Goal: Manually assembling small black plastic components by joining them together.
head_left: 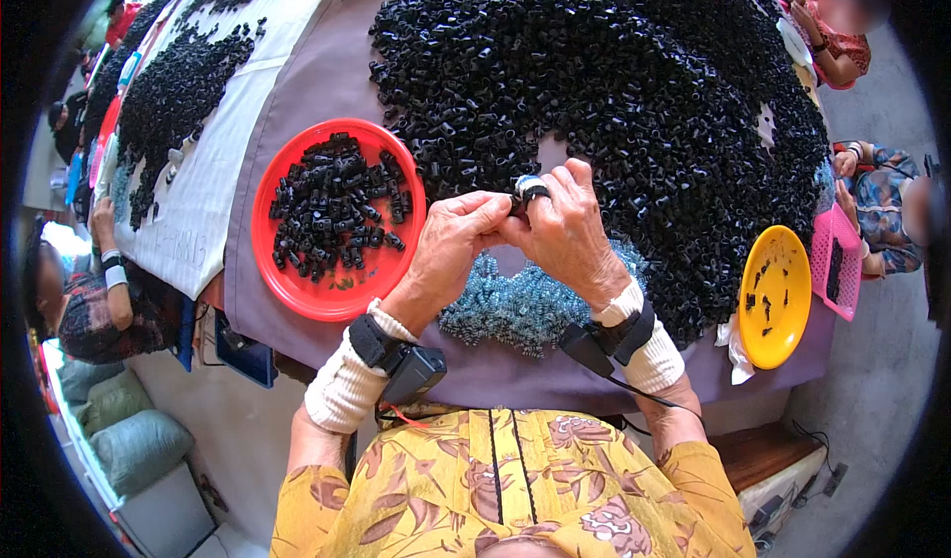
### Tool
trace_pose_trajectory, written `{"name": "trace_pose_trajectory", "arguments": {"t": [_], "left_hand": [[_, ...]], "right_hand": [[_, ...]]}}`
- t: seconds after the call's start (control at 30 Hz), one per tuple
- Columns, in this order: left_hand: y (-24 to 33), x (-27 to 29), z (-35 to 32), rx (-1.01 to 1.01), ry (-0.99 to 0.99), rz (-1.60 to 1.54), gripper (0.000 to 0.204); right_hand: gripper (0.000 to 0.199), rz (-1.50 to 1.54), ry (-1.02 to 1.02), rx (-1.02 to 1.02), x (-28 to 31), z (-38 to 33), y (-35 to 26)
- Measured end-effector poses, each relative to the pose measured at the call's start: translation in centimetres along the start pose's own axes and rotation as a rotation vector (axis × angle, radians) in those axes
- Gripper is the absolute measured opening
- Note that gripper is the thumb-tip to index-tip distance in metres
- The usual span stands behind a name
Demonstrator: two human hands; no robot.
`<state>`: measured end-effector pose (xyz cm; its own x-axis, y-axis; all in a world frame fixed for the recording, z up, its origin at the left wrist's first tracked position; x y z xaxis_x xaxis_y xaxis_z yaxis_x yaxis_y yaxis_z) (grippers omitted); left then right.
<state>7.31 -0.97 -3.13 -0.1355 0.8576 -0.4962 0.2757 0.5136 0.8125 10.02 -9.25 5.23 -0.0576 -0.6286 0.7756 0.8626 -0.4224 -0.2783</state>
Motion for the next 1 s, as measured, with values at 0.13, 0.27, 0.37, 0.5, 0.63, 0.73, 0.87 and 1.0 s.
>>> {"name": "trace_pose_trajectory", "arguments": {"t": [0.13,0.27,0.37,0.5,0.63,0.73,0.87,1.0], "left_hand": [[0.0,-0.1,-0.1,0.002,0.004,-0.006,0.019],[-0.4,0.1,0.0,0.007,0.0,-0.007,0.02],[-0.6,0.2,-0.1,0.007,0.013,0.014,0.022],[-0.7,0.0,0.0,0.012,0.003,0.031,0.023],[-1.4,0.5,0.1,0.025,0.0,0.044,0.023],[-1.6,0.5,0.0,0.036,0.005,0.038,0.023],[-1.0,-0.2,-0.3,0.024,-0.026,0.021,0.023],[0.3,-0.2,-0.5,0.014,-0.016,0.247,0.023]], "right_hand": [[0.023,-0.006,-0.007,0.003,-0.1,-0.2,0.0],[0.023,0.026,0.005,-0.003,-0.2,-0.5,0.1],[0.022,0.045,0.012,-0.004,-0.2,-0.7,0.1],[0.022,0.055,0.028,-0.023,-0.3,-1.1,0.3],[0.022,0.058,0.031,-0.026,-0.5,-1.3,0.2],[0.022,0.04,0.029,-0.038,-0.3,-1.1,0.0],[0.023,0.029,0.031,-0.03,0.4,-0.8,0.0],[0.026,0.03,0.046,-0.01,0.6,-0.8,0.0]]}}
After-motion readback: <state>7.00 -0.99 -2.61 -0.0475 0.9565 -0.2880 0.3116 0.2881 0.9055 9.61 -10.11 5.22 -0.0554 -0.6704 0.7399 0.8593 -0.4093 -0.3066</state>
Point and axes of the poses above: each hand's wrist, its own z-axis towards the middle knuckle, its own x-axis out of the back of the hand, y = z × x, the point moved 9 cm from there along z, towards the middle knuckle, and after that the axes turned 5 degrees about z, right-handed, at the moved point
